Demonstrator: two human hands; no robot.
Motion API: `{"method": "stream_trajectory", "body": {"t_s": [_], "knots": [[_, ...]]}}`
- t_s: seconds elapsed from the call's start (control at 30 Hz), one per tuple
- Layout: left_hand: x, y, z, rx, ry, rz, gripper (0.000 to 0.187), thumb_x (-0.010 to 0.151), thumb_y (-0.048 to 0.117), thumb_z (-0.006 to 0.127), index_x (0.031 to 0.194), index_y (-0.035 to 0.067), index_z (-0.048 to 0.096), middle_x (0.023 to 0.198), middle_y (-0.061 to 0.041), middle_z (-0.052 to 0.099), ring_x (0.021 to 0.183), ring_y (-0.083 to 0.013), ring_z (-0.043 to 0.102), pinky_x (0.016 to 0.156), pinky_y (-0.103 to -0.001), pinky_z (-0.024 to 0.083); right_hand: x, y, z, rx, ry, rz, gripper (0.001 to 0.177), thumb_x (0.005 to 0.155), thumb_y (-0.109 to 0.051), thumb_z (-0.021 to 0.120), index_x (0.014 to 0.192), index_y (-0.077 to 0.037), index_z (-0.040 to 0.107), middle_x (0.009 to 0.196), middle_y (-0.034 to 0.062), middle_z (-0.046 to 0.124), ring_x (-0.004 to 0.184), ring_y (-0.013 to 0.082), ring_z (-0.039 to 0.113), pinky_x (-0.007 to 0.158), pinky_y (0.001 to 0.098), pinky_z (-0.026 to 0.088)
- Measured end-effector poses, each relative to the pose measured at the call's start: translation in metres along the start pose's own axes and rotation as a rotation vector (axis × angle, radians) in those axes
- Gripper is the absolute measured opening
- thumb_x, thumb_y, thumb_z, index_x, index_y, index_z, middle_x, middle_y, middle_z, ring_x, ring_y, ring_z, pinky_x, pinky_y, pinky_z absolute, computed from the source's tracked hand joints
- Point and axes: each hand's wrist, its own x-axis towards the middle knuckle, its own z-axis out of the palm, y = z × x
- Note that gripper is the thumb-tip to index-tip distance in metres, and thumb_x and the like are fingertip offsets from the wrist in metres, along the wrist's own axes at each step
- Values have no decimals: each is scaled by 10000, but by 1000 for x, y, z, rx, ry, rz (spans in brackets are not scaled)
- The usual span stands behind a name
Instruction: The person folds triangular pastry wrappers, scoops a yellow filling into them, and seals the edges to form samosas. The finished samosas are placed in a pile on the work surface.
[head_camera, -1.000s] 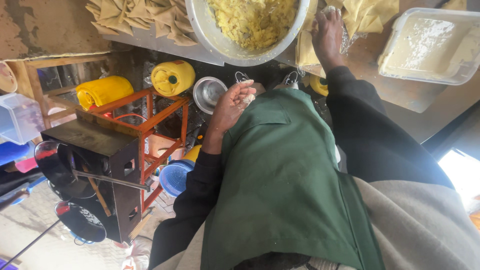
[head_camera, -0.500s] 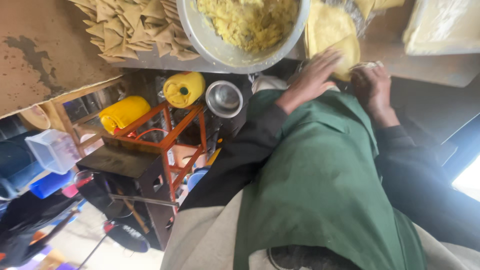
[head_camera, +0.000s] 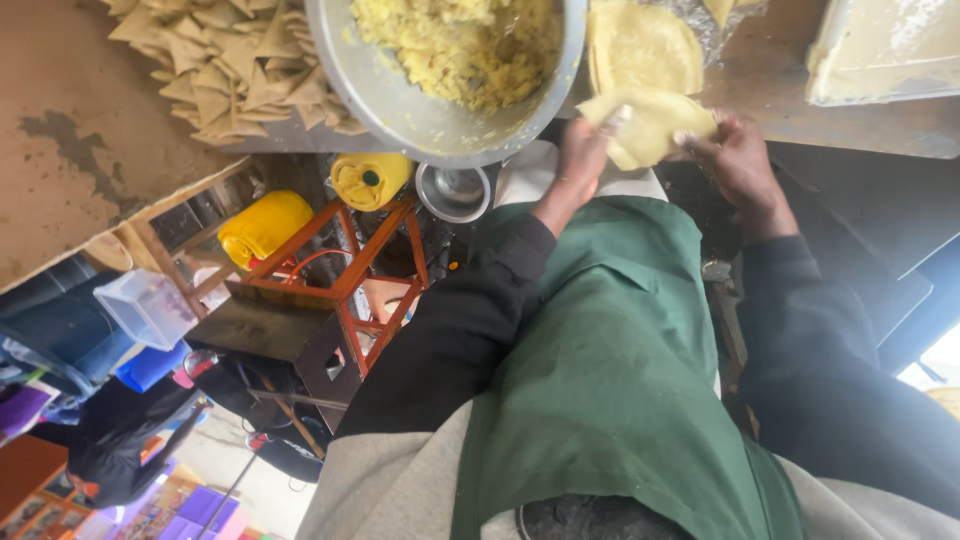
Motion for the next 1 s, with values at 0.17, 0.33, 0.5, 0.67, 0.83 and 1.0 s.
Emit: {"method": "stream_trajectory", "body": {"t_s": [0.17,0.33,0.5,0.67,0.83,1.0], "knots": [[41,13,-10,215,340,49,289,1132,127,646,1371,-34,649,998,-157,584,844,-232,445,725,-416,366,63,23,0,-232,92,-235,354,1011,-56,718,1334,59,627,1146,100,724,989,135,714,818,269,609],[33,26,-12,845,74,608,432,1055,21,548,1482,81,581,1510,-131,569,1419,-253,536,1196,-353,455,67,32,3,-583,338,-334,359,1018,-74,699,1351,32,615,1084,116,712,973,238,696,825,380,574],[18,34,-5,1410,-117,773,522,986,-13,539,1492,119,543,1639,-62,415,1566,-288,307,1303,-388,311,45,33,12,-1111,393,-630,530,994,-8,658,1514,-88,600,1279,266,573,1177,401,530,990,483,488],[14,29,-5,1530,-161,782,469,987,37,583,1447,124,566,1662,-17,346,1594,-281,252,1338,-439,250,50,23,19,-1374,217,-639,640,954,-27,602,1575,-179,560,1351,234,558,1194,385,534,1009,486,483],[13,32,-4,1605,-172,789,520,993,61,562,1510,79,510,1683,-55,283,1586,-305,198,1326,-480,198,62,8,29,-1355,201,-614,608,959,-76,634,1556,-169,574,1275,228,581,1161,409,556,957,517,487],[6,43,-1,1729,-218,768,631,974,93,554,1586,28,414,1689,-87,245,1577,-338,166,1307,-519,158,61,9,-10,-852,294,-608,441,1032,-69,628,1472,-88,611,1109,192,598,903,297,632,829,447,526]]}}
